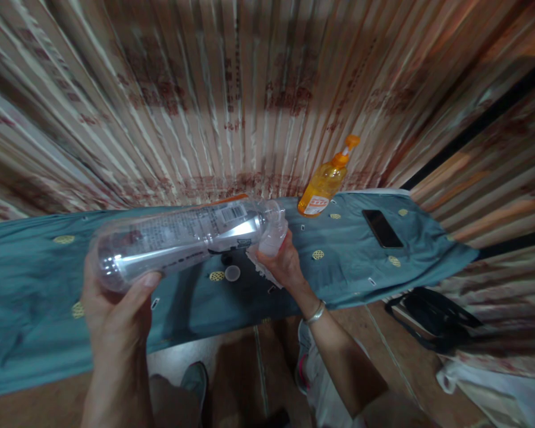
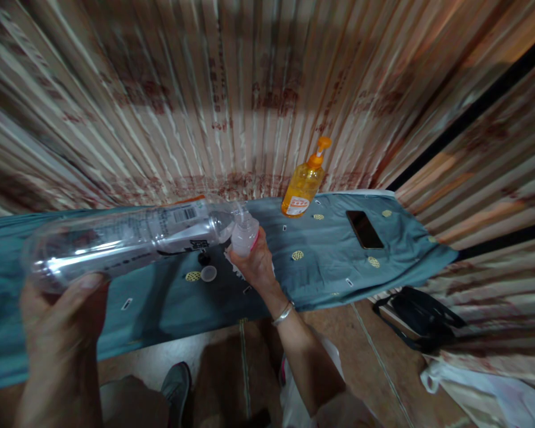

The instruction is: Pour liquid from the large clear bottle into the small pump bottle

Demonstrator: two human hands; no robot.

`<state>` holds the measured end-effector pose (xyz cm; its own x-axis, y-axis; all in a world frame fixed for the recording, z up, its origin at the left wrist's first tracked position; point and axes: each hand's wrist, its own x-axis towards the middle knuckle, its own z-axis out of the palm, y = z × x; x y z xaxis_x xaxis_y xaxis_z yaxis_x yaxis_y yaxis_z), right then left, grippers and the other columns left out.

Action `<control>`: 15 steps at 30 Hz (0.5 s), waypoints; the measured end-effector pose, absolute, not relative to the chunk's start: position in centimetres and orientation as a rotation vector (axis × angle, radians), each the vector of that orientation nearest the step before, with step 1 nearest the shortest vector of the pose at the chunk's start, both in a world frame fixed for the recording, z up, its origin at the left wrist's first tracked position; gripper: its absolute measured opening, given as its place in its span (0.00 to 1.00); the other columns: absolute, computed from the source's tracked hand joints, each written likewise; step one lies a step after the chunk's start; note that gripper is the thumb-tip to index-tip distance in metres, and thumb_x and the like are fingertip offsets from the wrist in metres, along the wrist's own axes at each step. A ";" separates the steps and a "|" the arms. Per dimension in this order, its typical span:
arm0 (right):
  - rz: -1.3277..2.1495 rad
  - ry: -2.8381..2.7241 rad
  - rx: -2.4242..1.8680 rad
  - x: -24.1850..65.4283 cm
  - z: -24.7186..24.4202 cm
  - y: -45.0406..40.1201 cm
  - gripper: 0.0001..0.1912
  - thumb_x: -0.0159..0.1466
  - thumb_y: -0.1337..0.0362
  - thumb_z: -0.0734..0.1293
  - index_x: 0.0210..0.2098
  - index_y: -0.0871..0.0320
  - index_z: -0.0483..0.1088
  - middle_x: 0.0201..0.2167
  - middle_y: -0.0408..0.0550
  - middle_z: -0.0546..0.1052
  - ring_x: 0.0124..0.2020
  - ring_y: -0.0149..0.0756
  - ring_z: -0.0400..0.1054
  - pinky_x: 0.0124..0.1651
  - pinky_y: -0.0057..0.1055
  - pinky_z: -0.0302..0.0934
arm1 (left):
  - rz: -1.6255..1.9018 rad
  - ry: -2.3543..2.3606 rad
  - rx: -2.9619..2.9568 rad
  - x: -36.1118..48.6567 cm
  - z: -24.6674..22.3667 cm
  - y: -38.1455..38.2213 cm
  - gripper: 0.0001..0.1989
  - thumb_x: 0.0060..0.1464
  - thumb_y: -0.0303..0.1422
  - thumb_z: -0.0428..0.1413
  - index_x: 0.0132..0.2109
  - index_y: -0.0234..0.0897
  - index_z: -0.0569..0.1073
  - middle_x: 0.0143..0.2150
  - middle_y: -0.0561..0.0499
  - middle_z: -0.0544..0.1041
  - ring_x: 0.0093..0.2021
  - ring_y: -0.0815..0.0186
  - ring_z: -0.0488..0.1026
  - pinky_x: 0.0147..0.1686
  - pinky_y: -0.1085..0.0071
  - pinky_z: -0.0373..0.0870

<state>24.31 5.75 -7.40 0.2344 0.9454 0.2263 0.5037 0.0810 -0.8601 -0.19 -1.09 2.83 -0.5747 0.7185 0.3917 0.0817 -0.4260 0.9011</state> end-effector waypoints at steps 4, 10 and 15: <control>0.568 -1.400 -1.542 24.4 -7.8 5.8 0.49 0.53 0.53 0.80 0.69 0.64 0.64 0.56 0.67 0.84 0.56 0.66 0.84 0.60 0.61 0.79 | 2.092 1.301 1.055 0.0 3.2 -1.2 0.40 0.19 0.39 0.82 0.48 0.47 0.84 0.50 0.48 0.80 0.62 0.42 0.76 0.75 0.33 0.58; 0.570 -1.434 -1.513 24.6 -8.1 5.8 0.47 0.56 0.51 0.79 0.69 0.62 0.64 0.55 0.65 0.84 0.56 0.66 0.84 0.59 0.62 0.80 | 2.100 1.276 1.095 -0.1 3.0 -1.1 0.41 0.22 0.38 0.82 0.51 0.47 0.84 0.52 0.49 0.80 0.62 0.44 0.76 0.75 0.34 0.60; 0.594 -1.402 -1.534 24.5 -7.9 5.8 0.50 0.54 0.51 0.80 0.69 0.64 0.63 0.56 0.68 0.84 0.57 0.68 0.83 0.61 0.64 0.79 | 2.090 1.301 1.116 -0.1 2.9 -1.2 0.40 0.24 0.40 0.82 0.51 0.50 0.85 0.51 0.49 0.81 0.63 0.41 0.77 0.76 0.32 0.59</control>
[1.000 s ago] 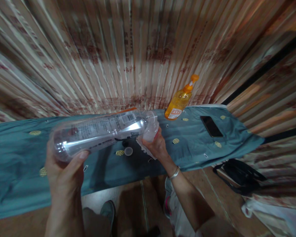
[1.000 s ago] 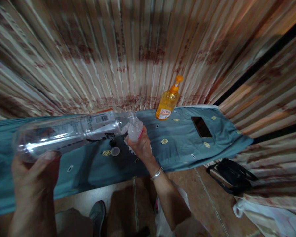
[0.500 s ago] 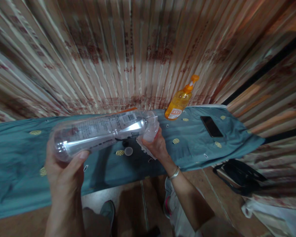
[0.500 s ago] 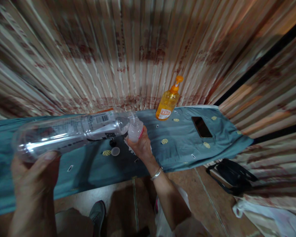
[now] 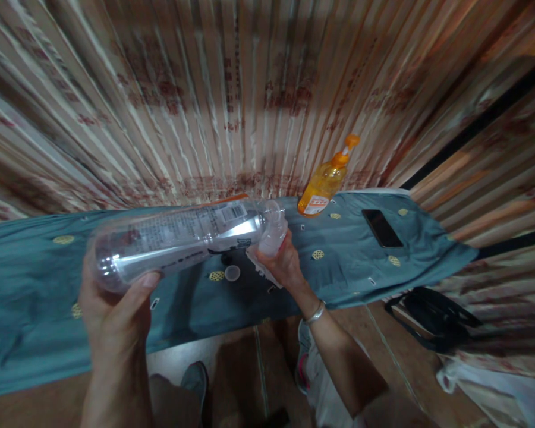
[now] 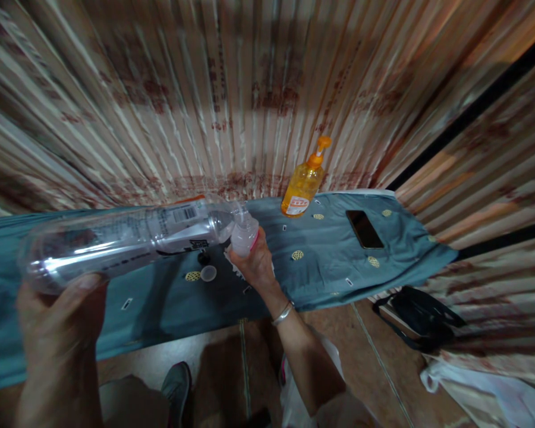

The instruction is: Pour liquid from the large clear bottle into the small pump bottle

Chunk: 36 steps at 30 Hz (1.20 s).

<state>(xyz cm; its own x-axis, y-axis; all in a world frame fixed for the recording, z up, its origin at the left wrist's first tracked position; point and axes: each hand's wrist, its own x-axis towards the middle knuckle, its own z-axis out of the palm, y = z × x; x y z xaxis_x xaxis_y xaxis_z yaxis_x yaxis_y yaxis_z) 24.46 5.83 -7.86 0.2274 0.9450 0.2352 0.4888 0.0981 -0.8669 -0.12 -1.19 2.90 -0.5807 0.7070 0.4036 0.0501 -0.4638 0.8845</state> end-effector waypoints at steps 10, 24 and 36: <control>0.572 -1.412 -1.503 24.5 -8.2 5.9 0.47 0.55 0.50 0.78 0.67 0.62 0.64 0.57 0.68 0.83 0.58 0.66 0.82 0.63 0.62 0.78 | 2.098 1.322 1.120 -0.3 2.5 -1.3 0.43 0.23 0.41 0.82 0.54 0.50 0.84 0.54 0.49 0.81 0.63 0.42 0.77 0.75 0.34 0.61; 0.638 -1.422 -1.496 24.8 -7.2 5.6 0.45 0.54 0.54 0.80 0.67 0.61 0.66 0.56 0.63 0.85 0.56 0.64 0.84 0.59 0.61 0.81 | 2.056 1.341 1.178 -0.1 2.8 -1.3 0.41 0.26 0.47 0.81 0.54 0.51 0.84 0.55 0.48 0.82 0.65 0.40 0.77 0.75 0.33 0.61; 0.646 -1.434 -1.512 24.8 -6.8 5.7 0.47 0.54 0.55 0.82 0.67 0.64 0.66 0.58 0.66 0.83 0.59 0.62 0.82 0.63 0.55 0.79 | 1.976 1.279 1.030 -0.2 2.4 -0.7 0.39 0.25 0.47 0.81 0.49 0.49 0.83 0.50 0.46 0.82 0.47 0.53 0.78 0.44 0.58 0.83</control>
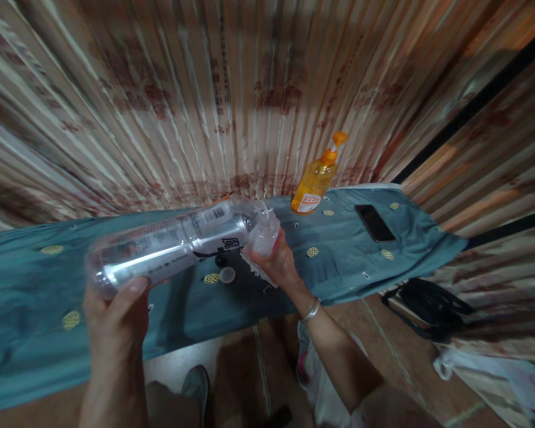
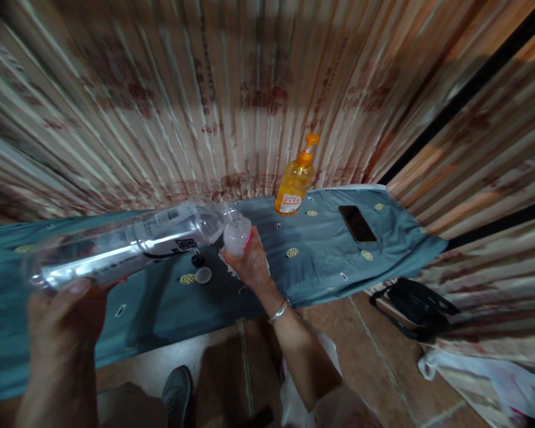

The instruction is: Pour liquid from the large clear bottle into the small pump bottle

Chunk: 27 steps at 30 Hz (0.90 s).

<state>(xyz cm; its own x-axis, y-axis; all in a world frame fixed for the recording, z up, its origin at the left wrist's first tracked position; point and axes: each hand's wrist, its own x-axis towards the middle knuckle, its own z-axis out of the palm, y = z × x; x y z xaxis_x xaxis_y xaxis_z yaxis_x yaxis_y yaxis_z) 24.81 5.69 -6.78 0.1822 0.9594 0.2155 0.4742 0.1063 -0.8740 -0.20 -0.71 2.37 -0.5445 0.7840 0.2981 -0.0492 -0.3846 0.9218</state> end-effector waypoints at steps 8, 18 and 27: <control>0.652 -1.440 -1.539 24.6 -6.6 5.5 0.44 0.54 0.58 0.82 0.65 0.61 0.67 0.55 0.60 0.84 0.55 0.56 0.83 0.60 0.50 0.80 | 1.926 1.235 0.897 0.6 2.9 -0.8 0.35 0.30 0.35 0.76 0.51 0.46 0.82 0.54 0.46 0.84 0.41 0.61 0.78 0.28 0.73 0.80; 0.654 -1.429 -1.496 24.7 -6.9 5.5 0.45 0.53 0.62 0.82 0.66 0.58 0.65 0.57 0.59 0.84 0.58 0.59 0.83 0.61 0.53 0.80 | 1.884 1.200 0.847 0.6 2.7 -1.0 0.40 0.32 0.36 0.75 0.58 0.46 0.81 0.56 0.46 0.85 0.40 0.63 0.80 0.27 0.75 0.83; 0.679 -1.449 -1.501 24.8 -6.3 5.5 0.41 0.54 0.63 0.82 0.63 0.58 0.67 0.56 0.59 0.84 0.58 0.57 0.82 0.63 0.51 0.79 | 1.938 1.243 0.780 -0.1 2.7 -0.8 0.31 0.27 0.33 0.74 0.46 0.41 0.84 0.51 0.45 0.85 0.35 0.64 0.78 0.23 0.73 0.82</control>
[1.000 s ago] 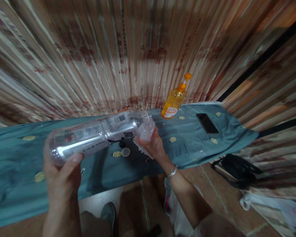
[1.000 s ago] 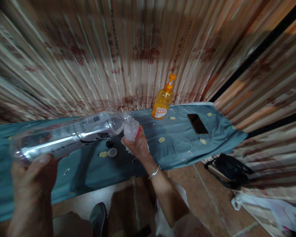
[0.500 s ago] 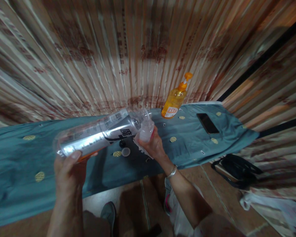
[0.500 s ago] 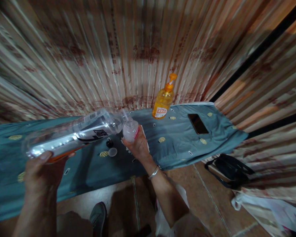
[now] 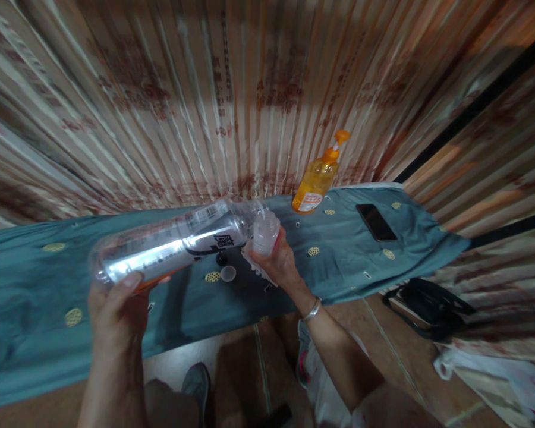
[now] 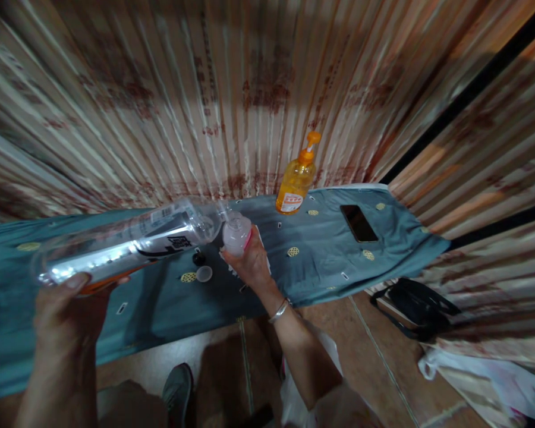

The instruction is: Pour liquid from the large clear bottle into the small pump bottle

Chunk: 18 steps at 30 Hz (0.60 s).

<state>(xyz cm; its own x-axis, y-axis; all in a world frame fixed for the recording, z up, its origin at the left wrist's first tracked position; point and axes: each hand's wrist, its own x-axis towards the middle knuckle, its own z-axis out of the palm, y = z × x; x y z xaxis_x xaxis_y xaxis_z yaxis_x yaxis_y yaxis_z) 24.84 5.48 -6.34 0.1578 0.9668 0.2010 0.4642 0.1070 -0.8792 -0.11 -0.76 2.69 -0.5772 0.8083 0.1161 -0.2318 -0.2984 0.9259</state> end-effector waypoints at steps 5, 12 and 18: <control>0.677 -1.440 -1.507 24.8 -6.3 5.4 0.39 0.54 0.61 0.82 0.61 0.56 0.67 0.55 0.58 0.84 0.56 0.57 0.83 0.60 0.50 0.80 | 1.939 1.256 0.777 -0.1 2.8 -0.9 0.25 0.26 0.33 0.74 0.39 0.38 0.83 0.51 0.43 0.85 0.38 0.61 0.79 0.23 0.72 0.83; 0.641 -1.448 -1.472 24.8 -6.8 5.6 0.40 0.53 0.60 0.82 0.62 0.57 0.67 0.55 0.58 0.84 0.56 0.57 0.83 0.60 0.50 0.81 | 1.974 1.176 0.801 -0.2 2.9 -0.7 0.32 0.26 0.29 0.74 0.46 0.44 0.84 0.48 0.48 0.84 0.39 0.59 0.80 0.21 0.71 0.83; 0.638 -1.468 -1.470 24.9 -6.8 5.5 0.38 0.55 0.61 0.82 0.62 0.58 0.69 0.56 0.58 0.83 0.57 0.55 0.83 0.61 0.47 0.80 | 1.965 1.227 0.839 -0.1 3.2 -0.9 0.28 0.26 0.31 0.74 0.43 0.42 0.84 0.50 0.44 0.84 0.42 0.58 0.79 0.24 0.72 0.83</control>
<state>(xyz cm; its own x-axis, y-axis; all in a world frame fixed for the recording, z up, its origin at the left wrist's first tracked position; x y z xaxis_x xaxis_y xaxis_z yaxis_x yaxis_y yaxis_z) 24.88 5.54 -6.81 0.1499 0.9578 0.2453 0.4740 0.1481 -0.8680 -0.06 -0.85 3.24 -0.5727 0.8019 0.1705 -0.1988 -0.3376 0.9201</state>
